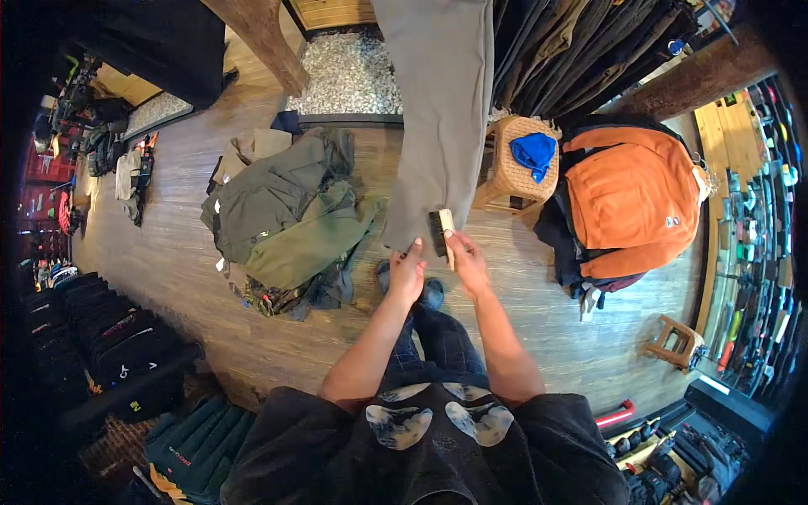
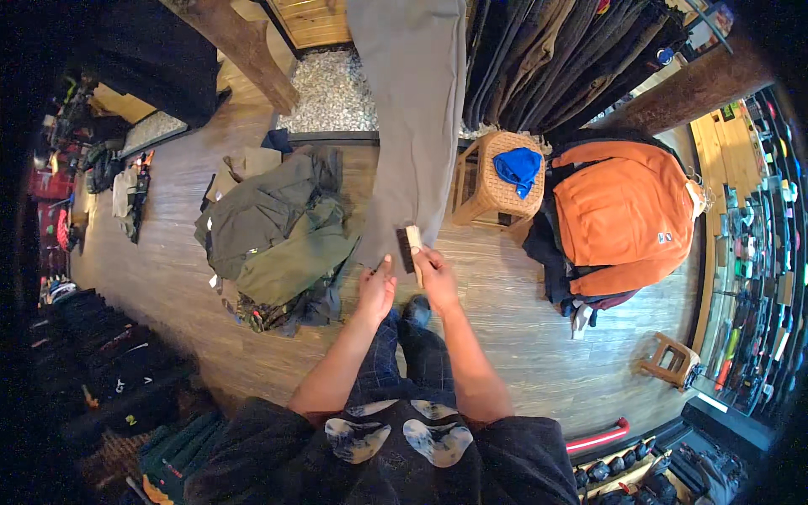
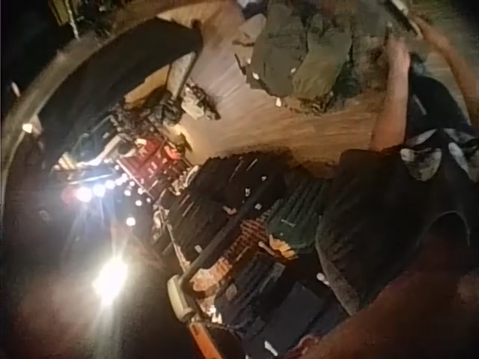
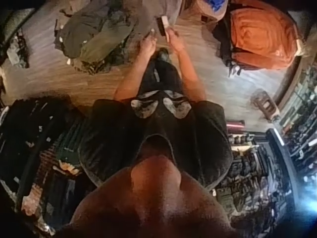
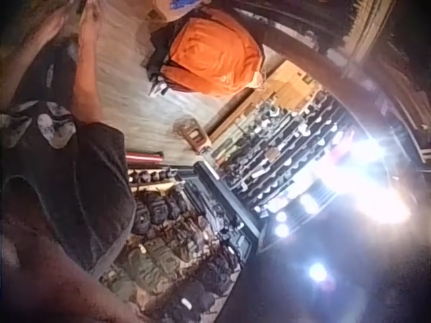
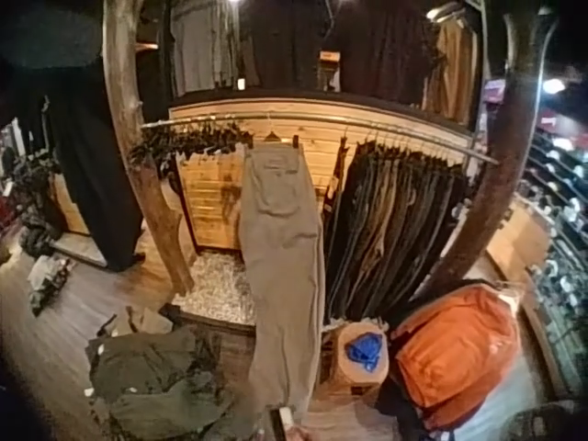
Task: Hanging pants on hangers, brushing them with a clothes brush, and placing them on a retail display rack.
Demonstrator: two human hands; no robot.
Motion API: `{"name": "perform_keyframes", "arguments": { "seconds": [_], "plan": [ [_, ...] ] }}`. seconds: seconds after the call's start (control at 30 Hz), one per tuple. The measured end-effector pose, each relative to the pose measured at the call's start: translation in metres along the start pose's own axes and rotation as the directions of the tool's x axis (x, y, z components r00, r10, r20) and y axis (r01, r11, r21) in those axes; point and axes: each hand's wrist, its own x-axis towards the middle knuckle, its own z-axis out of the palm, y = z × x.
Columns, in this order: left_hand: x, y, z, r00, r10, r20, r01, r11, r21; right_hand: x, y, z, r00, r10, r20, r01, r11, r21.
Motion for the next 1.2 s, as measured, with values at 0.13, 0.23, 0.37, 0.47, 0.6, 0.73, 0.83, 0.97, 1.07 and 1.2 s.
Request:
{"name": "perform_keyframes", "arguments": {
  "seconds": [0.13, 0.23, 0.37, 0.47, 0.6, 0.73, 0.83, 0.97, 1.07, 1.2],
  "plan": [
    [-0.006, -0.003, 0.007, 0.998, -0.061, 0.003, 0.061, 0.996, -0.071, -0.006, -0.016, -0.021, 0.764, -0.635, -0.115, 0.454, 0.656, -0.602],
    [-0.002, -0.013, -0.023, 0.995, 0.006, 0.103, 0.002, 0.997, -0.078, -0.025, -0.023, -0.013, 0.599, -0.673, 0.434, 0.793, 0.421, -0.441],
    [-0.017, -0.004, 0.02, 0.995, -0.038, 0.087, 0.038, 0.999, 0.007, 0.057, -0.028, -0.07, 0.801, -0.593, 0.083, 0.468, 0.535, -0.703],
    [-0.015, -0.006, 0.012, 0.999, 0.016, 0.03, -0.02, 0.991, 0.135, 0.056, -0.036, -0.055, 0.638, -0.731, 0.242, 0.63, 0.315, -0.71],
    [-0.007, -0.008, 0.007, 0.998, 0.001, 0.059, -0.016, 0.969, 0.247, 0.049, -0.027, -0.019, 0.418, -0.787, 0.453, 0.827, 0.123, -0.549],
    [-0.014, -0.004, 0.029, 0.997, 0.055, 0.05, -0.066, 0.964, 0.256, 0.085, -0.033, -0.038, 0.654, -0.741, 0.154, 0.584, 0.365, -0.725],
    [-0.01, 0.001, 0.004, 0.996, 0.003, 0.087, -0.025, 0.967, 0.253, 0.036, -0.036, 0.016, 0.544, -0.678, 0.494, 0.815, 0.288, -0.503],
    [-0.012, 0.003, 0.02, 0.996, -0.011, 0.087, -0.011, 0.969, 0.248, 0.091, -0.034, -0.032, 0.668, -0.741, 0.066, 0.455, 0.336, -0.825],
    [-0.013, 0.007, 0.024, 0.997, -0.012, 0.078, -0.01, 0.962, 0.275, 0.081, -0.024, -0.015, 0.598, -0.744, 0.3, 0.669, 0.257, -0.697],
    [-0.012, 0.009, 0.013, 0.996, 0.025, 0.086, -0.046, 0.967, 0.252, 0.087, -0.035, -0.034, 0.634, -0.704, 0.321, 0.632, 0.232, -0.739]
  ]
}}
